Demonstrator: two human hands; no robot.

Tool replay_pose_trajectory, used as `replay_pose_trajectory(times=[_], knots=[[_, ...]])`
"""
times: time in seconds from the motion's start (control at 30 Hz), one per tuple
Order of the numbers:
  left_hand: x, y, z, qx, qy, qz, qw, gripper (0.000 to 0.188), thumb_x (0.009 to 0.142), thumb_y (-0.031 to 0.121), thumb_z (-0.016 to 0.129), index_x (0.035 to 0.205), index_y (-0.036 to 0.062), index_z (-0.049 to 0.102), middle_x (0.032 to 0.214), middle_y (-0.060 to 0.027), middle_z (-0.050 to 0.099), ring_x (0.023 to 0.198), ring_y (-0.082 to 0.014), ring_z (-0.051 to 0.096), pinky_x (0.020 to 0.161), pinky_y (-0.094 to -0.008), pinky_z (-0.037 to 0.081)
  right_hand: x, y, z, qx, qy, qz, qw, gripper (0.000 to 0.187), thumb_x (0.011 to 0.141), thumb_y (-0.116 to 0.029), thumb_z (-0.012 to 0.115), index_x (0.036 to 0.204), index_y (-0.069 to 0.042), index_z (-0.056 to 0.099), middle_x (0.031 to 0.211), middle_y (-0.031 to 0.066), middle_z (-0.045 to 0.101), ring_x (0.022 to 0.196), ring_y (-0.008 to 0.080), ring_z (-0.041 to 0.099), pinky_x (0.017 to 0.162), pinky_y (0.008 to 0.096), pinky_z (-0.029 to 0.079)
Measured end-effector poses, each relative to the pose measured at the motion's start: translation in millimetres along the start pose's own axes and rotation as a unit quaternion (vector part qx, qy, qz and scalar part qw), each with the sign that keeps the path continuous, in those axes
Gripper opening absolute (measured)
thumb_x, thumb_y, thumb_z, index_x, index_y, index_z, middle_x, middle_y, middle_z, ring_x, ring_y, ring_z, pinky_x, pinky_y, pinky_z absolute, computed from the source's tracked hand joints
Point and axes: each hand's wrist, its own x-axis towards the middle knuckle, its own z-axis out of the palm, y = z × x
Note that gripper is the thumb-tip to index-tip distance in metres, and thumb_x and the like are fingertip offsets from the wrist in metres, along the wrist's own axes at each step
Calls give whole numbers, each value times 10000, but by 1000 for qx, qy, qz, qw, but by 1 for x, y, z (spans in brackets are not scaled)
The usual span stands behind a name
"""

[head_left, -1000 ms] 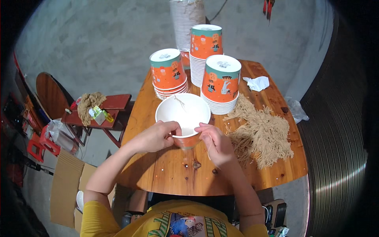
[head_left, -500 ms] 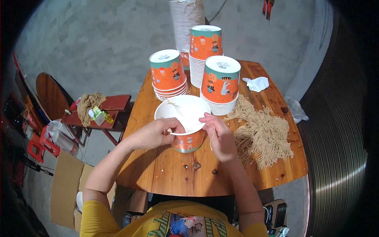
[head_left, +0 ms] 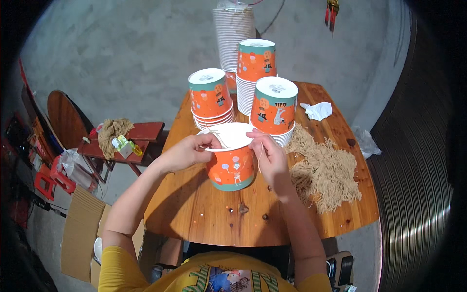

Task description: Manually portioning and tying bundles of thin brown noodles into paper cups.

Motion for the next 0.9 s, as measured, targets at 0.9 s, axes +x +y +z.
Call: replay_pose_trajectory(times=[0.9], knots=[[24, -18, -19, -104, -36, -41, 993, 208, 817, 3, 541, 1020, 17, 584, 928, -1, 615, 847, -80, 565, 774, -255, 469, 22, 36, 4, 14, 18, 87, 996, 263, 1010, -184, 466, 1141, 12, 582, 1086, 111, 657, 901, 177, 626, 838, 312, 485]])
